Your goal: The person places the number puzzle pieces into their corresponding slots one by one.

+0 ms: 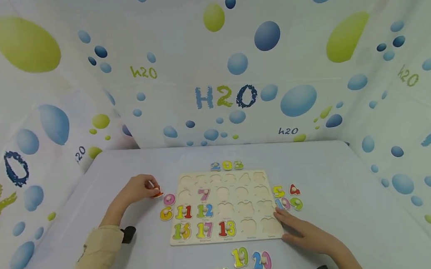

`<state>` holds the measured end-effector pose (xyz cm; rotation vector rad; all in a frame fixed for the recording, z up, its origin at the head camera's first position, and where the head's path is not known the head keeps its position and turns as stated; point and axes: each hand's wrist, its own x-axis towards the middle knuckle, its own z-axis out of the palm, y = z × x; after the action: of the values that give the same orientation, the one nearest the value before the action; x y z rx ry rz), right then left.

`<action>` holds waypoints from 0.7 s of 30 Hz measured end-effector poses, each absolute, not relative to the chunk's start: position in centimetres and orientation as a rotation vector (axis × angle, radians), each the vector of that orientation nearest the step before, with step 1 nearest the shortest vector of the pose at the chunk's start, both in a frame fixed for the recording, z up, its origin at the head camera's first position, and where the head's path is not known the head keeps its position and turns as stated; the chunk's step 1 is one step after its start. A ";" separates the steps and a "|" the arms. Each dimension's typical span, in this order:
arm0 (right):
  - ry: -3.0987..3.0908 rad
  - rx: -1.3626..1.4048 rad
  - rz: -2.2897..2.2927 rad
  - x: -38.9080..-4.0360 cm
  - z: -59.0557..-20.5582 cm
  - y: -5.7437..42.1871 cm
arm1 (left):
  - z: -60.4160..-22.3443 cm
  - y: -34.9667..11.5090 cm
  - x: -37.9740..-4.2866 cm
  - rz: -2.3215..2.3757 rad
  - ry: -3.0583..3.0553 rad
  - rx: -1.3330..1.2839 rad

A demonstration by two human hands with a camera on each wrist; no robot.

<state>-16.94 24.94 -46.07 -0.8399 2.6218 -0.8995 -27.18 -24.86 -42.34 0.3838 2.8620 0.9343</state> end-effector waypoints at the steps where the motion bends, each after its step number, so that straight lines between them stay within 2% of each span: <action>1: 2.619 -0.838 -0.900 -16.9 -46.1 25.0 | -42.2 -24.1 -27.8 0.968 2.857 0.399; 10: 2.638 -0.886 -0.910 -17.1 -46.6 25.0 | -41.9 -15.4 -33.0 0.984 2.734 0.562; 21: 2.653 -0.920 -0.904 -16.7 -46.3 24.8 | -43.3 -13.4 -33.3 0.806 2.792 0.487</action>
<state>-16.74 24.84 -46.33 -0.9195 2.6533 -0.9037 -33.31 -13.37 -43.30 0.4871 2.7917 0.8056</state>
